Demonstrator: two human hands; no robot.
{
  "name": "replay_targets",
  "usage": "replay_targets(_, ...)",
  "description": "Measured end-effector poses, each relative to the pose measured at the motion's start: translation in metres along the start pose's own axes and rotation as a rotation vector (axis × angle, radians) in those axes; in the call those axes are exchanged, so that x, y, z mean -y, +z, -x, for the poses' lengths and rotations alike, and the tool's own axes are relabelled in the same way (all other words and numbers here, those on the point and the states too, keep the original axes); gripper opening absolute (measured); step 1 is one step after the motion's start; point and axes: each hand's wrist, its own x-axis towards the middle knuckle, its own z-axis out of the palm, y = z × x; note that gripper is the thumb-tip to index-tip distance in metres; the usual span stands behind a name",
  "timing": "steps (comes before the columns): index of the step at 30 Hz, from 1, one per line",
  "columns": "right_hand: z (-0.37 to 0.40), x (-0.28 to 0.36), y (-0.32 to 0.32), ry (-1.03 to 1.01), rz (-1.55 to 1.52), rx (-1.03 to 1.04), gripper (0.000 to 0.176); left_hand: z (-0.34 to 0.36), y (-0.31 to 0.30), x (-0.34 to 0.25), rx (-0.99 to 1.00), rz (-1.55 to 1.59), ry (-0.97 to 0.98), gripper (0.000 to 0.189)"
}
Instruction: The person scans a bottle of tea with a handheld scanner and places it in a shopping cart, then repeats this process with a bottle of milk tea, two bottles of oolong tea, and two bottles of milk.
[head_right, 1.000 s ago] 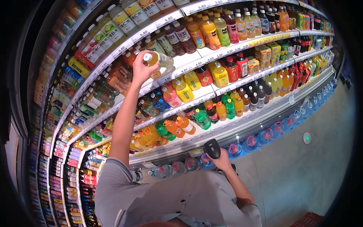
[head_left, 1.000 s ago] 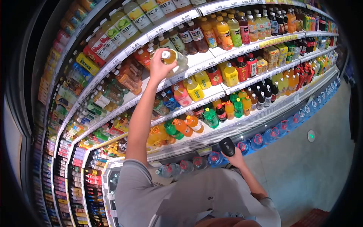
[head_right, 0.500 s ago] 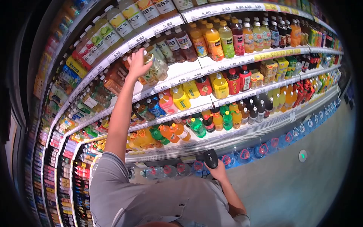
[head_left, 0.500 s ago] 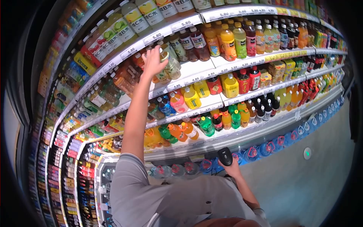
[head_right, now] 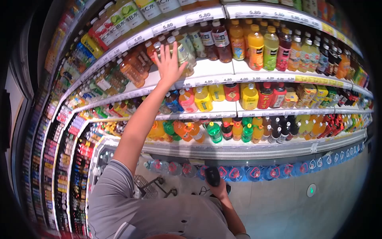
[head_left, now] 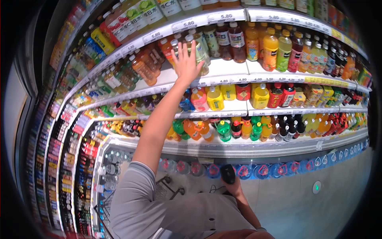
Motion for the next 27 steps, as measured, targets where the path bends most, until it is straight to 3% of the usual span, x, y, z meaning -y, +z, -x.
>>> replay_targets(4,0.003,-0.005,0.011,0.056,-0.057,0.073,0.026,0.035,0.009,-0.015,-0.026,0.139,0.015,0.085)
replay_targets(8,0.002,-0.015,0.014,0.099,-0.010,0.185,0.027,0.069,0.001,-0.014,0.132,0.072,0.105,0.076)
replay_targets(10,0.003,-0.006,0.016,0.125,0.019,0.242,0.034,0.058,-0.003,-0.003,0.035,0.019,0.099,0.073)
replay_targets(14,0.009,-0.011,0.016,0.148,0.017,0.168,0.034,0.003,-0.014,0.019,-0.170,0.014,0.114,0.073)
replay_targets(19,0.019,-0.016,0.000,0.094,0.008,0.113,0.025,-0.011,-0.007,0.015,-0.024,0.022,0.119,0.073)
replay_targets(27,0.025,-0.028,-0.017,0.202,-0.085,0.015,0.027,-0.010,-0.005,0.002,-0.025,-0.059,0.033,0.077)
